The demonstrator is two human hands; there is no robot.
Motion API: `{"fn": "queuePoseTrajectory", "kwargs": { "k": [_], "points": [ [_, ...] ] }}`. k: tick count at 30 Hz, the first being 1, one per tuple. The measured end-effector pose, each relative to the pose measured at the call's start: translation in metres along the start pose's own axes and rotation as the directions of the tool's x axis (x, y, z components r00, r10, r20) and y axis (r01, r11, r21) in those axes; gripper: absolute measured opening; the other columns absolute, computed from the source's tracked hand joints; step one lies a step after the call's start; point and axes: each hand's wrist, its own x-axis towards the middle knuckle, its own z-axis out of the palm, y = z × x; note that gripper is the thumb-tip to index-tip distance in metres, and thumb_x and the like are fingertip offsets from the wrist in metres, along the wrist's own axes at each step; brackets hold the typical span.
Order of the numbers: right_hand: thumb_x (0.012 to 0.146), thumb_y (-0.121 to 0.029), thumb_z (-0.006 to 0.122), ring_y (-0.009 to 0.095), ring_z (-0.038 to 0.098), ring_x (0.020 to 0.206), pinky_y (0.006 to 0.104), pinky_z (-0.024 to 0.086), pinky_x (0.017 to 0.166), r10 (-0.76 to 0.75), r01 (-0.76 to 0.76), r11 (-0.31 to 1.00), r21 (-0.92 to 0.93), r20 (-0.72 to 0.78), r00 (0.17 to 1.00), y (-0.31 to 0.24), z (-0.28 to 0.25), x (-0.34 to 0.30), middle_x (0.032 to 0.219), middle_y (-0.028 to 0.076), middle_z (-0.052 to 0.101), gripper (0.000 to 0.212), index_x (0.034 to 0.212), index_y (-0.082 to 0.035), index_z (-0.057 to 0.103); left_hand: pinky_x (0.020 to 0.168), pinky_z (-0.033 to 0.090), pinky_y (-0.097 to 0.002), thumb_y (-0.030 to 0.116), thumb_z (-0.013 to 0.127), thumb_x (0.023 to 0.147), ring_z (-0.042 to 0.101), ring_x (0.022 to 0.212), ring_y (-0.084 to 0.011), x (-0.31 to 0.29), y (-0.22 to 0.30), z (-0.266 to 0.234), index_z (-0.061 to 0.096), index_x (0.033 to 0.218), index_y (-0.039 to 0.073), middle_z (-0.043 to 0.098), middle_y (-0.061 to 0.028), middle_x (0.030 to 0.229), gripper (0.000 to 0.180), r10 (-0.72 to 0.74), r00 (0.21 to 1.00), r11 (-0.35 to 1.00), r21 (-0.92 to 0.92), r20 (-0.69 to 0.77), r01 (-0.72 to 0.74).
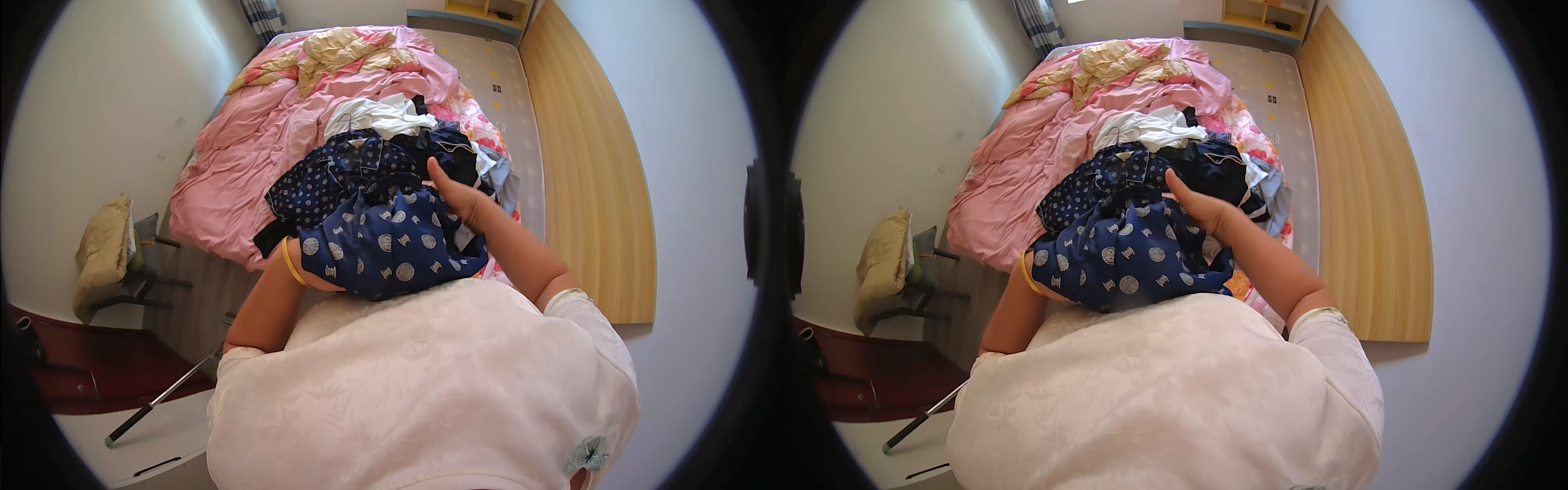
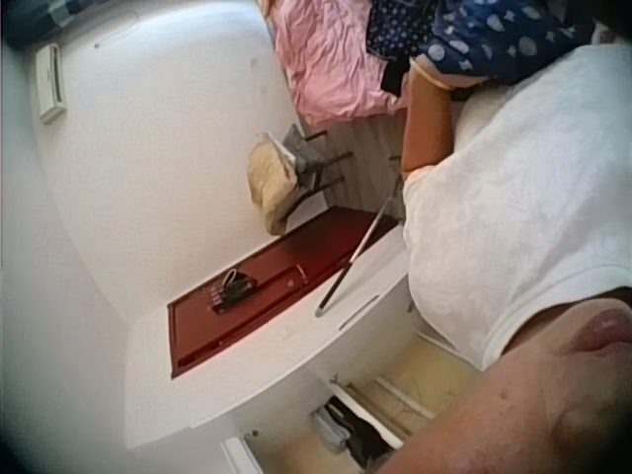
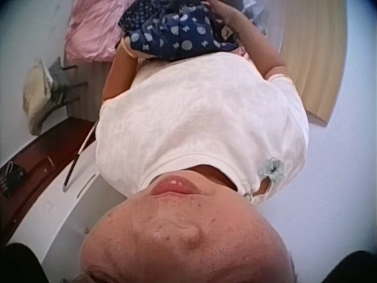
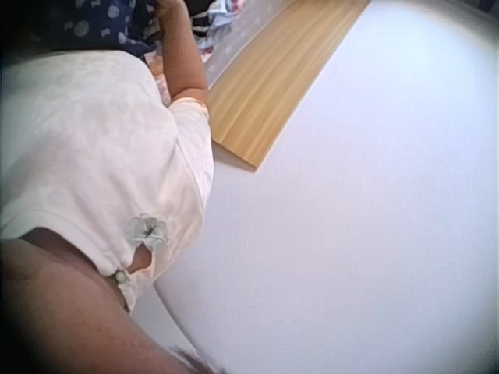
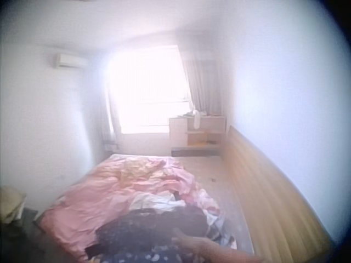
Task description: The person ties the shoelaces of a sneaker, sorts through clothes on a bed, mounts garments onto hangers, and places them inside a wardrobe.
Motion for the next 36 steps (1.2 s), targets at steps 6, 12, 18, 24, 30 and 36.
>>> {"fn": "queuePoseTrajectory", "kwargs": {
  "k": [6, 12, 18, 24, 30, 36],
  "points": [
    [0.082, -0.021, 0.062, 0.005, 0.051, 0.075, 0.0210, 0.042, 0.067, 0.090, 0.182, 0.602, -0.777, 0.292, 0.952, -0.041, -0.023, -0.001, 0.083, 0.001, 0.062, 0.029, 0.103, -0.002, 0.061, 0.097, 0.036, -0.0324, 0.020, 0.036, 0.091, 0.045, 0.115, -0.0197, -0.005, 0.001, 0.000, 0.046, 0.123, 0.008, 0.046, -0.0077, 0.126, 0.036, 0.032, 0.999, 0.991, 0.128, -0.019, -0.029],
    [0.087, -0.018, 0.055, 0.003, 0.051, 0.076, 0.0182, 0.042, 0.068, -0.571, 0.425, 0.650, -0.630, -0.037, 0.820, -0.102, -0.003, -0.036, 0.085, -0.005, 0.059, 0.024, 0.106, -0.004, 0.059, 0.093, 0.037, -0.0328, 0.031, 0.060, 0.080, 0.051, 0.106, -0.0220, -0.003, -0.020, 0.021, 0.053, 0.113, 0.001, 0.052, -0.0151, 0.118, 0.046, 0.081, 0.961, 0.739, 0.630, 0.266, -0.237],
    [0.085, -0.023, 0.057, 0.004, 0.048, 0.072, 0.0193, 0.040, 0.063, -0.546, 0.512, 0.383, -0.769, 0.259, 0.797, -0.124, 0.021, -0.056, 0.086, -0.002, 0.057, 0.030, 0.108, -0.002, 0.058, 0.077, 0.047, -0.0271, 0.018, 0.066, 0.078, 0.059, 0.090, -0.0183, 0.009, -0.050, 0.006, 0.055, 0.107, -0.004, 0.061, -0.0146, 0.097, 0.038, -0.753, 0.636, 0.517, -0.448, 0.167, 0.729],
    [0.085, -0.018, 0.058, 0.005, 0.045, 0.071, 0.0218, 0.040, 0.064, -0.318, 0.377, 0.310, -0.873, 0.278, 0.906, -0.112, 0.047, -0.053, 0.076, -0.002, 0.053, 0.025, 0.100, 0.002, 0.057, 0.084, 0.044, -0.0246, 0.009, 0.064, 0.077, 0.057, 0.091, -0.0127, 0.091, -0.054, 0.000, 0.051, 0.115, 0.001, 0.061, -0.0060, 0.100, 0.040, -0.456, 0.594, 0.870, -0.471, -0.663, 0.142],
    [0.087, -0.025, 0.056, 0.004, 0.041, 0.060, 0.0219, 0.036, 0.051, -0.241, 0.277, 0.342, -0.898, 0.201, 0.949, -0.106, 0.058, -0.078, 0.066, -0.004, 0.048, 0.027, 0.100, 0.000, 0.058, 0.087, 0.043, -0.0241, -0.002, 0.058, 0.078, 0.055, 0.098, -0.0122, 0.100, -0.053, 0.006, 0.052, 0.115, 0.001, 0.058, -0.0069, 0.106, 0.038, -0.490, 0.758, 0.664, -0.748, -0.431, 0.004],
    [0.089, -0.031, 0.053, 0.001, 0.037, 0.052, 0.0200, 0.030, 0.044, -0.435, 0.368, 0.417, -0.831, 0.173, 0.883, -0.088, 0.051, -0.092, 0.058, -0.008, 0.041, 0.030, 0.099, -0.003, 0.059, 0.084, 0.044, -0.0233, -0.003, 0.061, 0.075, 0.055, 0.094, -0.0104, 0.106, -0.022, 0.004, 0.052, 0.114, 0.001, 0.059, -0.0046, 0.101, 0.040, -0.368, 0.865, 0.598, -0.799, -0.342, -0.062]
  ]
}}
